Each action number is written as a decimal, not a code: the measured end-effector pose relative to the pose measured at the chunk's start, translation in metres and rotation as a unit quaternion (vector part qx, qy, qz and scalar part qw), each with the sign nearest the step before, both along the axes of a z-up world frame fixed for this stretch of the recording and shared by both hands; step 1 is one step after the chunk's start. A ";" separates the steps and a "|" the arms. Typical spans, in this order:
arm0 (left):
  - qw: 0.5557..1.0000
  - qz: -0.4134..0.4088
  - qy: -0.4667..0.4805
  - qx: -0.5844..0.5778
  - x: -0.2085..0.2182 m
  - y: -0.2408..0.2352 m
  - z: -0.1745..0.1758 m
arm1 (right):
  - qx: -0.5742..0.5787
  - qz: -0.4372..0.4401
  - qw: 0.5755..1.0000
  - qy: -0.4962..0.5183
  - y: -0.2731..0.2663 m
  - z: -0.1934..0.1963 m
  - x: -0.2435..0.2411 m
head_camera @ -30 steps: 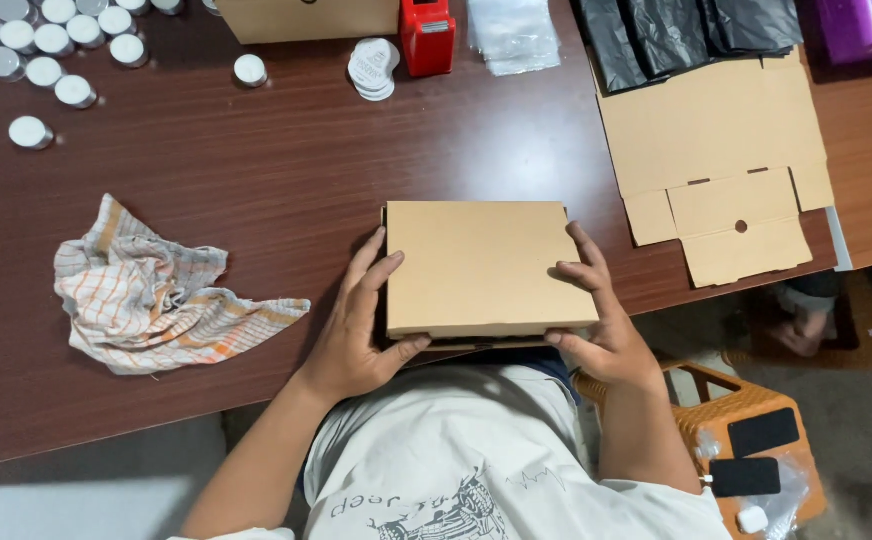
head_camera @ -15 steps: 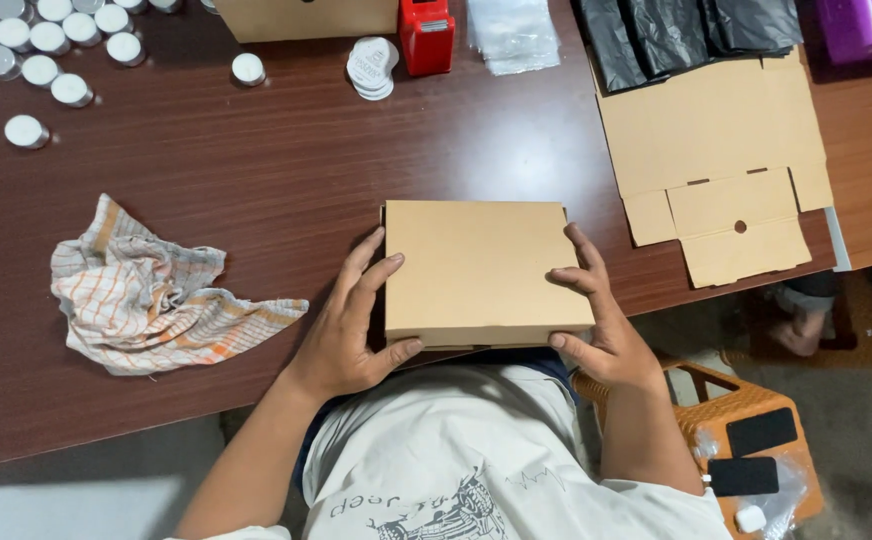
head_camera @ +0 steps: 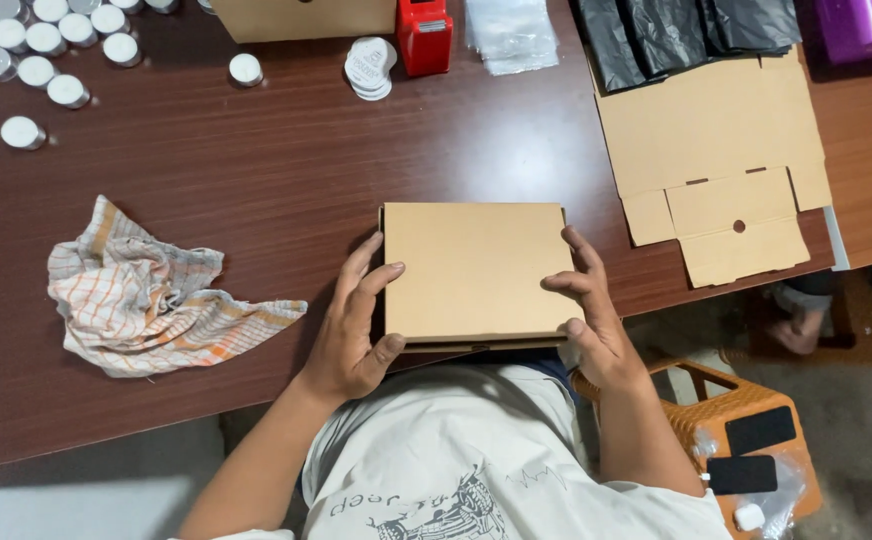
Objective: Folding a cardboard box, filling it with small jars, and placing the box into a plastic shipping mailer.
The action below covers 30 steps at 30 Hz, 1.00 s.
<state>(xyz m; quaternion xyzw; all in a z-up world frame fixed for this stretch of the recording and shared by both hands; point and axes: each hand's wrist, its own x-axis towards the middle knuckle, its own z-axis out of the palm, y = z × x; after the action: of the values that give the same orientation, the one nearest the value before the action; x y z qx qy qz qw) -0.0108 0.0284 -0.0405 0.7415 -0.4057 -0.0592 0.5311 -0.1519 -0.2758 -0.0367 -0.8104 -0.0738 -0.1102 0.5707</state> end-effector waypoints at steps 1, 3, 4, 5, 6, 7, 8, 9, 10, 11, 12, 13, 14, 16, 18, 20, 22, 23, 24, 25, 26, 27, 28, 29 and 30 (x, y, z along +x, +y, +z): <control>1.000 0.011 0.000 -0.014 -0.002 -0.002 -0.002 | -0.005 -0.005 1.000 -0.002 0.001 -0.002 0.000; 0.999 0.022 0.001 -0.027 -0.004 -0.003 -0.003 | -0.008 -0.010 1.000 -0.004 0.004 -0.002 0.000; 0.999 0.027 0.000 -0.024 -0.005 -0.003 -0.004 | -0.019 -0.013 1.000 -0.001 0.005 -0.001 0.000; 0.999 0.032 -0.001 -0.022 -0.006 -0.004 -0.003 | -0.030 -0.016 0.999 0.001 0.007 0.001 0.000; 0.999 0.031 -0.002 -0.023 -0.008 -0.002 -0.008 | -0.031 -0.016 0.999 0.000 0.008 -0.004 0.001; 0.999 0.037 -0.008 -0.011 -0.010 -0.001 -0.012 | -0.052 -0.020 0.998 0.001 0.008 -0.008 0.001; 0.999 0.042 -0.014 0.002 -0.012 0.001 -0.017 | -0.072 -0.024 0.997 0.004 0.009 -0.013 0.001; 0.999 0.041 -0.014 0.001 -0.012 0.001 -0.016 | -0.072 -0.025 0.997 0.003 0.009 -0.012 0.001; 0.999 0.039 -0.008 0.006 -0.013 0.002 -0.015 | -0.082 -0.026 0.996 0.005 0.009 -0.012 0.000; 0.999 0.037 -0.002 0.011 -0.014 0.003 -0.014 | -0.092 -0.027 0.995 0.008 0.009 -0.011 -0.001; 0.999 0.037 -0.003 0.011 -0.014 0.003 -0.012 | -0.093 -0.027 0.995 0.007 0.012 -0.006 -0.002; 0.999 0.036 0.041 -0.001 -0.013 0.003 -0.010 | -0.097 -0.032 0.995 0.016 0.015 0.000 -0.003; 0.996 0.033 0.084 -0.014 -0.011 0.001 -0.008 | -0.103 -0.038 0.994 0.023 0.017 0.007 -0.003; 0.997 0.039 0.072 -0.010 -0.013 -0.006 -0.002 | -0.182 -0.053 0.982 0.006 0.018 0.006 0.001; 0.997 0.045 0.061 -0.005 -0.016 -0.014 0.005 | -0.258 -0.067 0.964 -0.007 0.022 0.003 0.002; 0.998 0.026 -0.013 0.060 -0.020 -0.023 0.012 | -0.419 -0.090 0.902 -0.053 0.026 -0.001 0.005; 0.999 0.018 0.011 0.051 -0.019 -0.022 0.014 | -0.386 -0.079 0.918 -0.049 0.026 0.001 0.008; 0.998 0.010 0.036 0.043 -0.018 -0.022 0.015 | -0.351 -0.068 0.933 -0.044 0.026 0.002 0.008; 0.998 0.010 0.035 0.042 -0.017 -0.020 0.013 | -0.352 -0.068 0.932 -0.045 0.029 0.006 0.008; 0.996 0.016 0.086 0.015 -0.015 -0.018 0.010 | -0.162 -0.067 0.984 -0.011 0.032 0.010 0.008; 0.990 0.021 0.136 -0.012 -0.013 -0.016 0.007 | 0.033 -0.063 0.997 0.024 0.035 0.014 0.008; 0.991 0.020 0.135 -0.013 -0.011 -0.016 -0.001 | 0.032 -0.064 0.997 0.023 0.029 0.001 0.009; 0.973 0.036 0.223 -0.038 -0.010 -0.016 -0.009 | 0.078 -0.095 0.991 0.056 0.024 -0.013 0.008; 0.948 0.052 0.308 -0.062 -0.009 -0.015 -0.017 | 0.124 -0.125 0.980 0.089 0.018 -0.027 0.007; 0.948 0.052 0.309 -0.062 -0.012 -0.021 -0.015 | 0.124 -0.125 0.980 0.089 0.020 -0.023 0.010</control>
<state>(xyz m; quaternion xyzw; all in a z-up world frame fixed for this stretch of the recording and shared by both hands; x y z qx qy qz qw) -0.0225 0.0075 -0.0552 0.6729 -0.1855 -0.2322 0.6774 -0.1418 -0.2560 -0.0600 -0.7425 0.0936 -0.1163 0.6530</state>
